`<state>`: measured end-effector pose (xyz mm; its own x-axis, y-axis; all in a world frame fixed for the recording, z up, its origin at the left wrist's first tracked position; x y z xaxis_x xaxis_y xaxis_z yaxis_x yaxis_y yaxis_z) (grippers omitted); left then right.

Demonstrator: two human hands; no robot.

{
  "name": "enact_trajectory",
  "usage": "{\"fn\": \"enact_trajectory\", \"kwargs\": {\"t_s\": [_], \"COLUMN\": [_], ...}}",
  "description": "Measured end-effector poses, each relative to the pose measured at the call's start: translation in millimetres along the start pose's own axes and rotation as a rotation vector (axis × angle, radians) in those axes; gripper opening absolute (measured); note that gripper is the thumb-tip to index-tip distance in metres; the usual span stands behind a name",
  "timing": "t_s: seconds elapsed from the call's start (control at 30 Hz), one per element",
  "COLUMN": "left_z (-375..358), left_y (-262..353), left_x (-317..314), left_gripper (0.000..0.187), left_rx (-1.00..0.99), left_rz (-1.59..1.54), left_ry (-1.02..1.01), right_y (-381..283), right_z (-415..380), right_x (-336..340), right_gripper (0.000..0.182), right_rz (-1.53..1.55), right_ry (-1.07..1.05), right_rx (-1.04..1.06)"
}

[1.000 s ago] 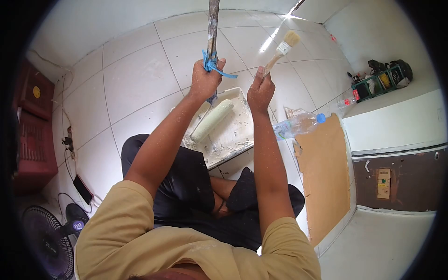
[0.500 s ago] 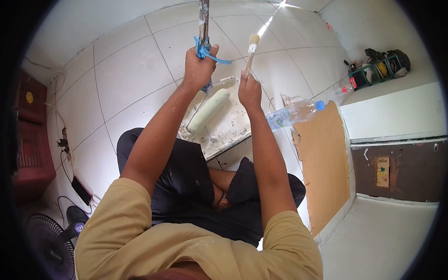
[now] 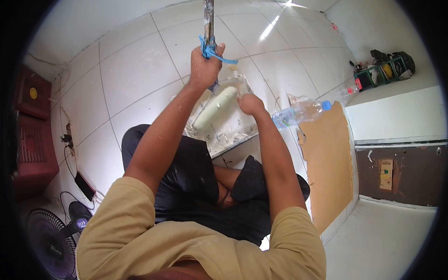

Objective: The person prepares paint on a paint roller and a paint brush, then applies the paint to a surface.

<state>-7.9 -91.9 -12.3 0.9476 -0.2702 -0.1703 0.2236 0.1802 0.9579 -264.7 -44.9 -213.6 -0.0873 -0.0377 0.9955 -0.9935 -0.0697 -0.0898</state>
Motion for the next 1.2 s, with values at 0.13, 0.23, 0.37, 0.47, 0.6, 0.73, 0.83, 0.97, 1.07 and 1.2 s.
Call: {"fn": "enact_trajectory", "kwargs": {"t_s": [0.13,0.23,0.37,0.47,0.6,0.73,0.83,0.97,1.07,1.2], "left_z": [2.2,1.0,-7.3,-6.9,-9.6,-3.6,-12.3,-14.6,-17.3,-24.6], "left_y": [-1.9,-1.3,3.7,6.9,10.6,19.4,13.6,11.9,8.7,47.4], "left_x": [5.7,-0.8,-9.9,-9.0,-11.7,-11.3,-18.0,-16.2,-13.1,-12.7], "left_gripper": [0.037,0.037,0.037,0.037,0.037,0.037,0.037,0.037,0.039,0.036], "left_rx": [-0.067,-0.035,-0.039,-0.087,-0.104,-0.247,-0.082,-0.119,-0.06,-0.078], "left_rz": [0.013,0.025,0.057,0.067,0.131,0.111,0.099,0.071,0.034,-0.042], "left_ry": [0.048,0.028,-0.006,0.008,-0.02,0.032,-0.059,-0.025,0.002,0.037], "right_y": [-26.3,-58.7,-73.5,-68.5,-0.6,-30.4,-42.9,-50.2,-44.7,-18.7], "right_z": [-22.7,-34.0,-45.1,-43.6,-46.1,-56.9,-66.2,-68.4,-85.1,-118.6], "right_x": [65.3,145.3,168.2,150.6,-0.7,78.3,108.0,133.7,142.2,106.6], "right_gripper": [0.056,0.056,0.053,0.052,0.06,0.053,0.053,0.054,0.056,0.059], "right_rz": [0.191,0.345,0.576,0.582,0.124,0.498,0.63,0.705,0.671,0.507], "right_ry": [0.057,0.296,0.514,0.592,-0.031,0.527,0.612,0.635,0.5,0.36], "right_rx": [-0.2,-0.253,-0.231,-0.278,-0.256,-0.373,-0.424,-0.383,-0.427,-0.459]}}
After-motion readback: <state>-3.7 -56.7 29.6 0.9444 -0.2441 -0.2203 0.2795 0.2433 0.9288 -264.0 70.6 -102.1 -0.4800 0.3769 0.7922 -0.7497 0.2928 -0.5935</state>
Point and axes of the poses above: each hand's wrist, its own z-axis towards the middle knuckle, its own x-axis out of the back of the hand, y = z × x, the point moved 5 cm from there along z, towards the middle knuckle, and after that the axes turned 5 degrees about -y, right-handed, at the moved point
